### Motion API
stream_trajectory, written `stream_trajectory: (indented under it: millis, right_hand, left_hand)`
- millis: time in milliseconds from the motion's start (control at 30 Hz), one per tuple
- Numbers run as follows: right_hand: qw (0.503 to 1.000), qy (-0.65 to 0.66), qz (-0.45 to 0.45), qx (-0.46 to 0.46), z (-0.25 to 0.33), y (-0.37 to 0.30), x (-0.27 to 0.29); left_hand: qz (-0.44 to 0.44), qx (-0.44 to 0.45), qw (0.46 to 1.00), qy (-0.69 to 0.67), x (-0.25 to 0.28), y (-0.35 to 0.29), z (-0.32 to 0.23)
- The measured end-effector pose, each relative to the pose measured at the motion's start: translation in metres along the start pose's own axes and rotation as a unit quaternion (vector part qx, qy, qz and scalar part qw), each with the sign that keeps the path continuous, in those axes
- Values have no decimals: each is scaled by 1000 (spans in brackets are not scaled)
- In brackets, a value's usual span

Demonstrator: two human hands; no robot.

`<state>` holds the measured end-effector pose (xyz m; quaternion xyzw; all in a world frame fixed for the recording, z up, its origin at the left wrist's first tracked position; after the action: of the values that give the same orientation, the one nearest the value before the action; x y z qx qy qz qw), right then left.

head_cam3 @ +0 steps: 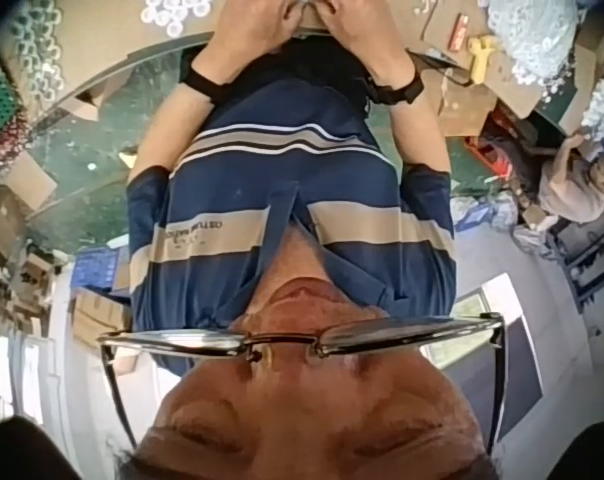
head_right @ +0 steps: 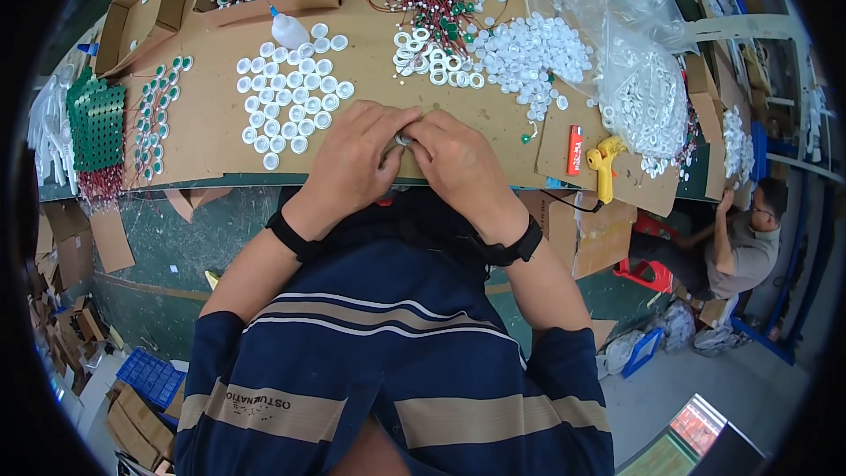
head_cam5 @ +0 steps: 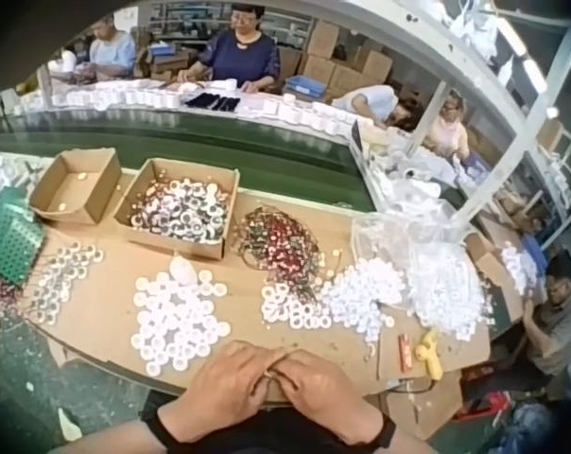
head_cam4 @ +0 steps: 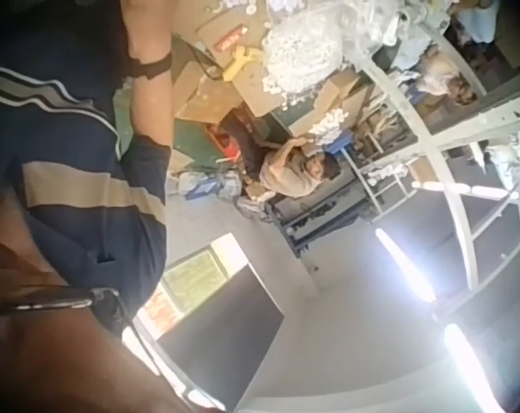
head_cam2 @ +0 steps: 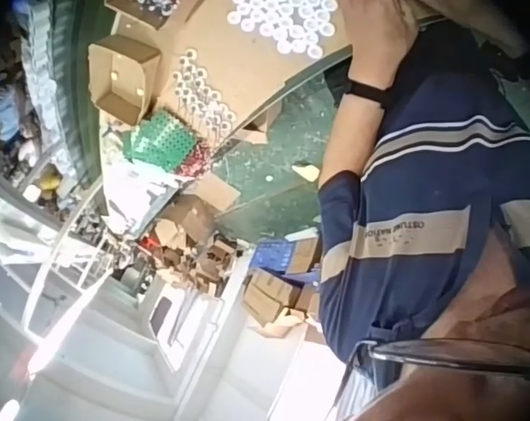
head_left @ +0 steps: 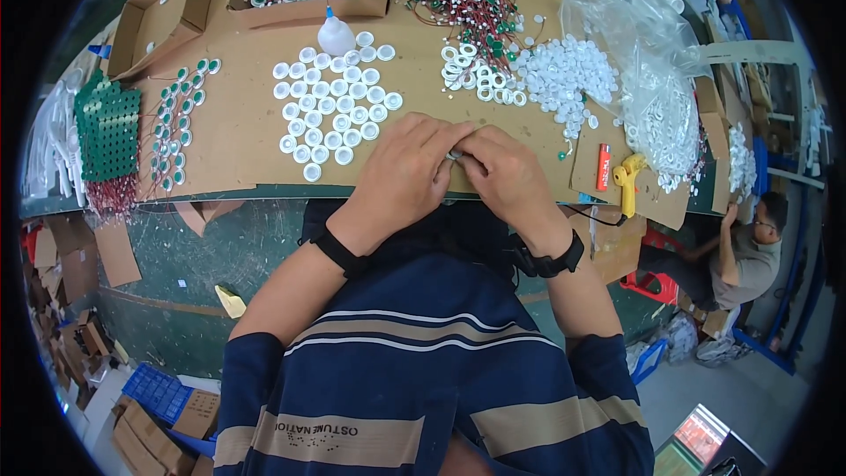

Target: The person picks up white plastic rings and small white caps by hand, presses them together, and places the assembled units onto the table. After repeating this process, the person moves a green circuit board and places the finished units into a cardboard box.

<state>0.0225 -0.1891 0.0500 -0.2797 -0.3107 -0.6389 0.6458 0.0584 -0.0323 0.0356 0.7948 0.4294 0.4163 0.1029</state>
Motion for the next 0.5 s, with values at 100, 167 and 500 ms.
stream_trajectory:
  millis: [100, 167, 500]
  right_hand:
    - [1000, -7, 0, 7, 3, 1, 0]
    - [1000, -12, 3, 7, 4, 1, -1]
    - [1000, -22, 5, 14, 8, 2, 1]
  left_hand:
    - [-2, 1, 1000, 0, 0, 0, 0]
    - [-3, 1, 1000, 0, -1, 0, 1]
    - [0, 7, 1000, -3, 2, 1, 0]
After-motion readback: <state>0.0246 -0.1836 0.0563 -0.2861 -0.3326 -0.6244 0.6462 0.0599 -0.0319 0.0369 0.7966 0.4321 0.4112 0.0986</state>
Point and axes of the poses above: each hand's wrist, its own y-axis towards the middle knuckle, its own x-axis out of the back of the hand, z = x × y, the point moved 7 cm from there along y, towards the middle knuckle, and after that the axes turned 12 degrees about -x, right-handed, at the moved point
